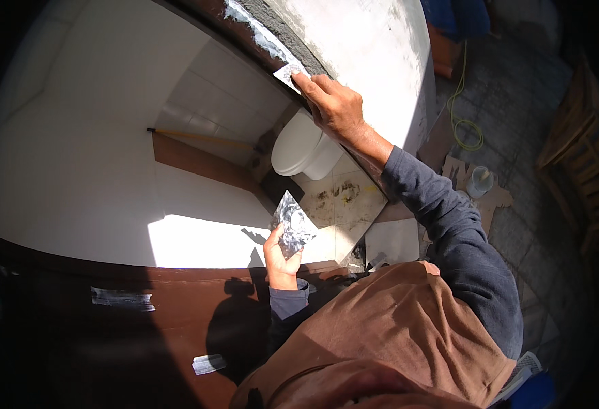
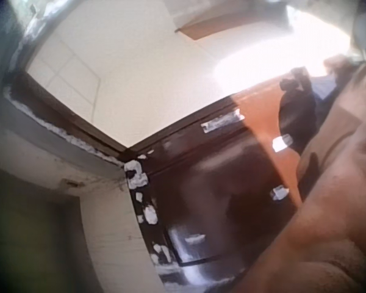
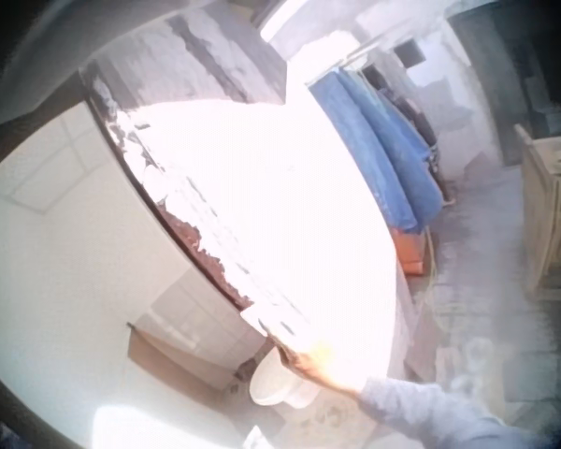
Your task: The person applies white wall compound to a wall using a putty knife and hawk. They repeatedly scoop compound from the hawk and spread it along the wall surface, smoothing the application.
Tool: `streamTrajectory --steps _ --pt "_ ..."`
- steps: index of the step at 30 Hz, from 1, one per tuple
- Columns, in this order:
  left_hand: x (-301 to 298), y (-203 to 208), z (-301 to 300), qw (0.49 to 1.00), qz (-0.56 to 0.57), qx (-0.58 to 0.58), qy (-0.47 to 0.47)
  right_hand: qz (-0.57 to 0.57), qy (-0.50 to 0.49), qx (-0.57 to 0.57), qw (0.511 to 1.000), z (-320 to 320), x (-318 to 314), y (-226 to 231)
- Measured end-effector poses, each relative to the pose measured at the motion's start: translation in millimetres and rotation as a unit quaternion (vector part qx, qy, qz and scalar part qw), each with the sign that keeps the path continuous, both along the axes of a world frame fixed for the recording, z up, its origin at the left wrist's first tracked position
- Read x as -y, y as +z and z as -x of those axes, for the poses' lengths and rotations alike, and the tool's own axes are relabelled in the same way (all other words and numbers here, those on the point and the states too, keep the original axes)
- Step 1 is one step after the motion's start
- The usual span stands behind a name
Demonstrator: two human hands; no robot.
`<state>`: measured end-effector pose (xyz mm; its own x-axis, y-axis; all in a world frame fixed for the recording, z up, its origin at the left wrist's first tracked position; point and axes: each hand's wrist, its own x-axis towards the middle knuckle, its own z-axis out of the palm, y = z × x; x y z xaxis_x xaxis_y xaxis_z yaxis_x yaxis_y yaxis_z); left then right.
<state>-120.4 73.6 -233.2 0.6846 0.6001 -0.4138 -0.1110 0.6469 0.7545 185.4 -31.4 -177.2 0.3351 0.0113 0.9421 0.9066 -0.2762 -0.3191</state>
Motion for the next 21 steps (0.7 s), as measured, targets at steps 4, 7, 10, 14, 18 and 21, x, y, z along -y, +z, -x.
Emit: streamTrajectory --steps 4,7,10,14,18,21 --pt "4.8 2.7 -1.2 1.0 0.017 0.01 0.011 0.051 -0.03 0.005 0.998 -12.6 -7.7 -5.5" --pt "13.0 5.9 -5.8 0.999 -0.001 -0.003 0.034 0.077 -0.009 -0.033 0.996 -8.7 -3.5 -27.6" --pt "17.2 9.4 -7.8 1.0 0.0 0.007 0.025 0.104 0.017 -0.073 0.992 0.7 8.0 -47.4" --pt "15.6 13.1 -11.1 0.999 0.008 0.029 0.009 0.103 0.139 -0.198 0.965 22.7 36.0 -58.0" --pt "8.8 25.8 -26.8 0.996 0.038 0.085 0.007 0.005 0.357 -0.267 0.895 50.0 75.5 -48.6" --pt "9.1 39.9 -53.7 0.991 -0.031 0.129 -0.03 0.066 0.473 -0.239 0.846 62.4 109.2 -35.5"
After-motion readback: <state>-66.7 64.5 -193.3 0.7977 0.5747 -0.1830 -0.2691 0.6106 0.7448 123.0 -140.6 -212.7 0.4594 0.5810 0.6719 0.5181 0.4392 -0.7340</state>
